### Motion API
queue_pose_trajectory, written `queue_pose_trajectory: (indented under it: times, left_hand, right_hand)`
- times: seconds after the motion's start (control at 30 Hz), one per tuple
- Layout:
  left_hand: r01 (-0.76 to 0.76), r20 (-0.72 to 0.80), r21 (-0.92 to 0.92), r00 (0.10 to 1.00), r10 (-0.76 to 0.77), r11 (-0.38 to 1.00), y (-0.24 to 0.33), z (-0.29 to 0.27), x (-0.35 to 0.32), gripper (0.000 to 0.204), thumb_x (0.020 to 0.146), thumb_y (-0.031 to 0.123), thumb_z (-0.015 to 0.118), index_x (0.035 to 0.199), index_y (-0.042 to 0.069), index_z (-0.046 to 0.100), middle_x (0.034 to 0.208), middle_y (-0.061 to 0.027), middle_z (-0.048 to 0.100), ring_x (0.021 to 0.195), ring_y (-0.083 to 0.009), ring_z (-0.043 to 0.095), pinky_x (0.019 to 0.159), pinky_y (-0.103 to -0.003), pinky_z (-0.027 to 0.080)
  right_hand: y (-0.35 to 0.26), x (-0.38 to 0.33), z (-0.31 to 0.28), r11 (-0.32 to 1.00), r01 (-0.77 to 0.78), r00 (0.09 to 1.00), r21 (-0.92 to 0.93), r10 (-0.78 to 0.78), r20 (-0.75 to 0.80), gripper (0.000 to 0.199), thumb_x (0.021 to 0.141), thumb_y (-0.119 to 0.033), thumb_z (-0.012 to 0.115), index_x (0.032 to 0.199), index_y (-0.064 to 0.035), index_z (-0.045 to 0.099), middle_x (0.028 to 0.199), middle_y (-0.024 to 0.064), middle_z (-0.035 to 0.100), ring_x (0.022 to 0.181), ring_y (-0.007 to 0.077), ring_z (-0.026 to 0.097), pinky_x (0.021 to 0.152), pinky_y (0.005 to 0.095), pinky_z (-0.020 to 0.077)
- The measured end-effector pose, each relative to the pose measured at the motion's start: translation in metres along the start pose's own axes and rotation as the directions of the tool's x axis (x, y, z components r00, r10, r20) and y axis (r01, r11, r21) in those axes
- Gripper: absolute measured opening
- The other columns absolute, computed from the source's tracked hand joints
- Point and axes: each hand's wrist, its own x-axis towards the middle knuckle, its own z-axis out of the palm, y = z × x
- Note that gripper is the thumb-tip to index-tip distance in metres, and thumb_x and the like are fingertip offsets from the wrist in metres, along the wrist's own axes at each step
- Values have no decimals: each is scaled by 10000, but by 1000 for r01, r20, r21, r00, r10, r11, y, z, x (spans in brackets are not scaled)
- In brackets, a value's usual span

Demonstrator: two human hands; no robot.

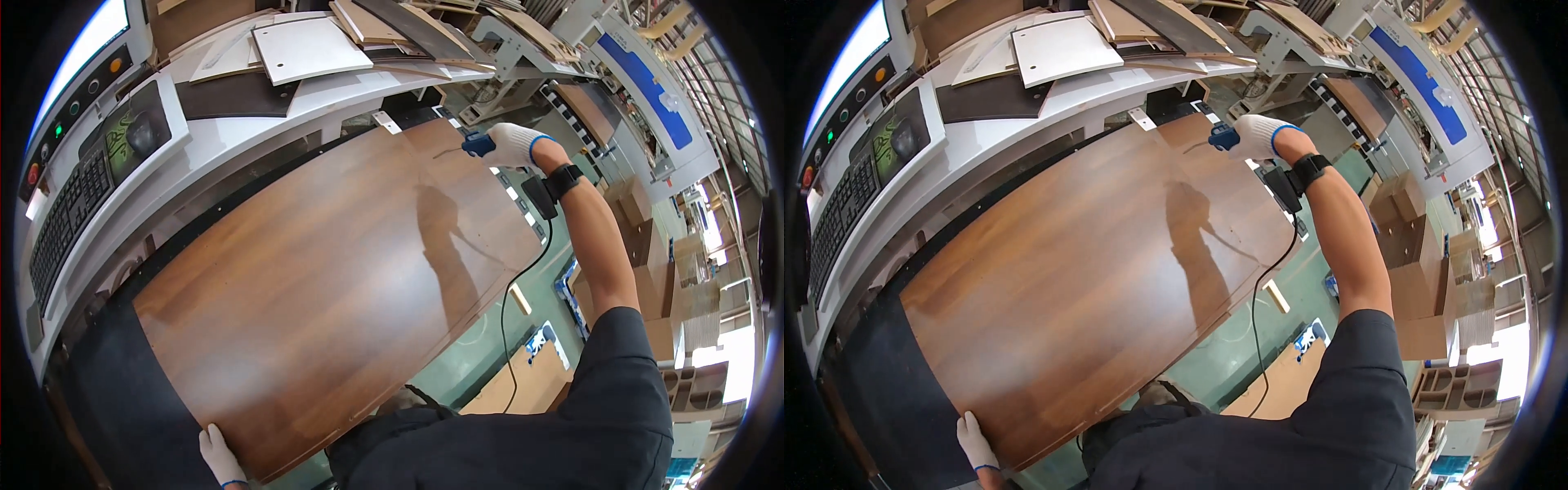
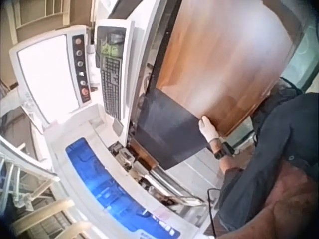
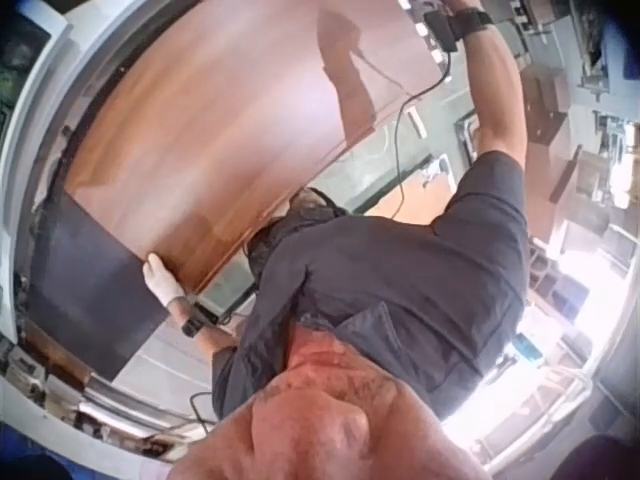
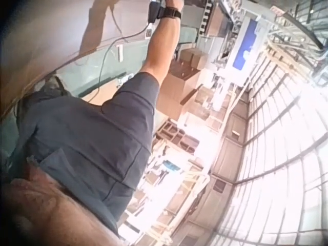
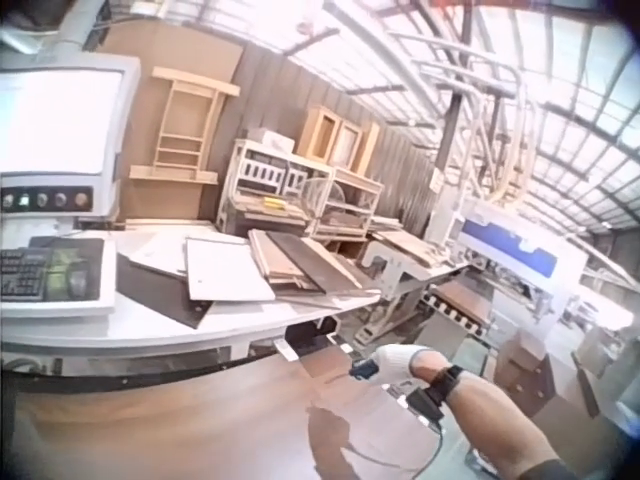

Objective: Transferring wooden furniture panels from a stack to an industrial machine for processing and cleaning them with an air nozzle.

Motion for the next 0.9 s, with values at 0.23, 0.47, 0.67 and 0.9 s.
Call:
queue_pose_trajectory:
  times: [0.23,0.47,0.67,0.9]
  left_hand:
    - [45,-130,245,991,-13,968,-4,30,14,470,1076,341,545,947,-109,588,824,-215,600,775,-262,559,762,-425,472]
    - [80,-174,164,983,-51,983,175,-40,-37,388,1008,286,687,923,-92,661,773,-50,605,712,-182,509,655,-373,443]
    - [131,-243,349,969,-45,928,243,-105,-45,536,1014,422,635,1078,-105,716,919,-179,719,839,-280,621,801,-418,504]
    - [137,-254,633,967,37,762,290,-117,-50,536,1021,474,605,1195,-14,744,1079,-254,755,927,-359,686,908,-453,524]
  right_hand:
    - [-24,39,-32,997,37,999,-64,-35,30,270,799,-274,721,854,-11,687,614,58,618,506,182,614,490,351,498]
    - [-37,56,-47,995,101,995,-8,-101,19,278,791,-257,698,874,9,691,582,62,606,473,179,608,457,343,483]
    - [-40,77,-32,981,194,981,22,-194,21,306,767,-286,723,871,2,721,611,71,635,506,188,619,492,355,494]
    - [-22,96,-13,968,250,964,31,-252,89,367,764,-327,775,977,-30,740,658,58,654,583,184,644,553,352,524]
